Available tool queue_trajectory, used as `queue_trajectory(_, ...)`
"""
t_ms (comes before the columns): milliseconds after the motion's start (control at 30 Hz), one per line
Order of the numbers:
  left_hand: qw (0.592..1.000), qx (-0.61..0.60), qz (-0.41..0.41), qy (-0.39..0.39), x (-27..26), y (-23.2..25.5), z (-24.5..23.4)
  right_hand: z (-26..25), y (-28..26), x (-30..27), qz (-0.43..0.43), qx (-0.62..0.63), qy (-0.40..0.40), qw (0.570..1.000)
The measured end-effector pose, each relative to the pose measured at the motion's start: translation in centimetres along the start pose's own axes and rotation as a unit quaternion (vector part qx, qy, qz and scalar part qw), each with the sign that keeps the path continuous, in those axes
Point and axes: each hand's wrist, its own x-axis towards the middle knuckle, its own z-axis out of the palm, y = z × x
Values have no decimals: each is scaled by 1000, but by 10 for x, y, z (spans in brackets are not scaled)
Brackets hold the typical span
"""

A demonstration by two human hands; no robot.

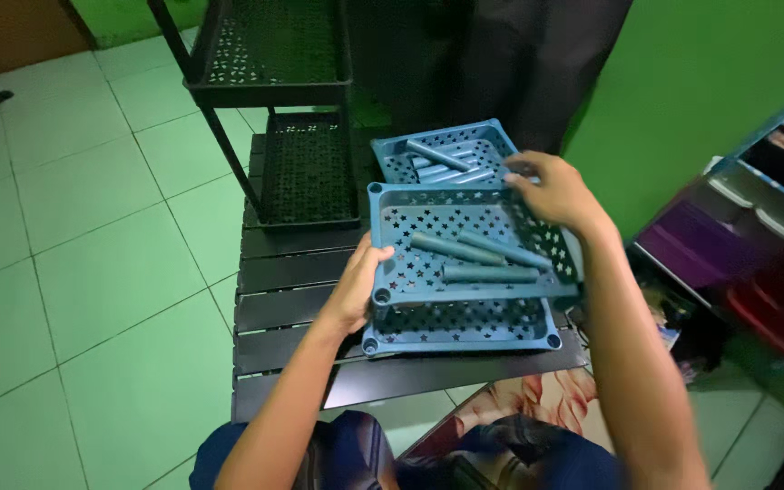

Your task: The person assembles a light blue plastic stool by inserting cylindrical legs into the perforated seat frame. They repeatedly insert and remove the legs, then place the assembled stool on a black table.

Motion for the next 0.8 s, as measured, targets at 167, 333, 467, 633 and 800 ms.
queue_trajectory(167, 1000, 1, -8, -13, -11, 9, -6, -25, -22, -92, 49, 107, 74, 990)
queue_trajectory(333, 999, -10, -41, 9, -22, 14, -17, -11, -22, -130, 57, 138, 46, 988)
queue_trajectory(467, 998, 5, -55, 12, -30, 6, -20, 8, -17, -140, 119, 279, 40, 952)
queue_trajectory(633, 997, 68, -15, 18, -31, 2, -26, 15, -12, -142, 136, 178, 41, 974)
queue_trajectory(800, 980, 184, 36, 70, -34, 12, -22, 17, -16, -141, 78, 100, 76, 989)
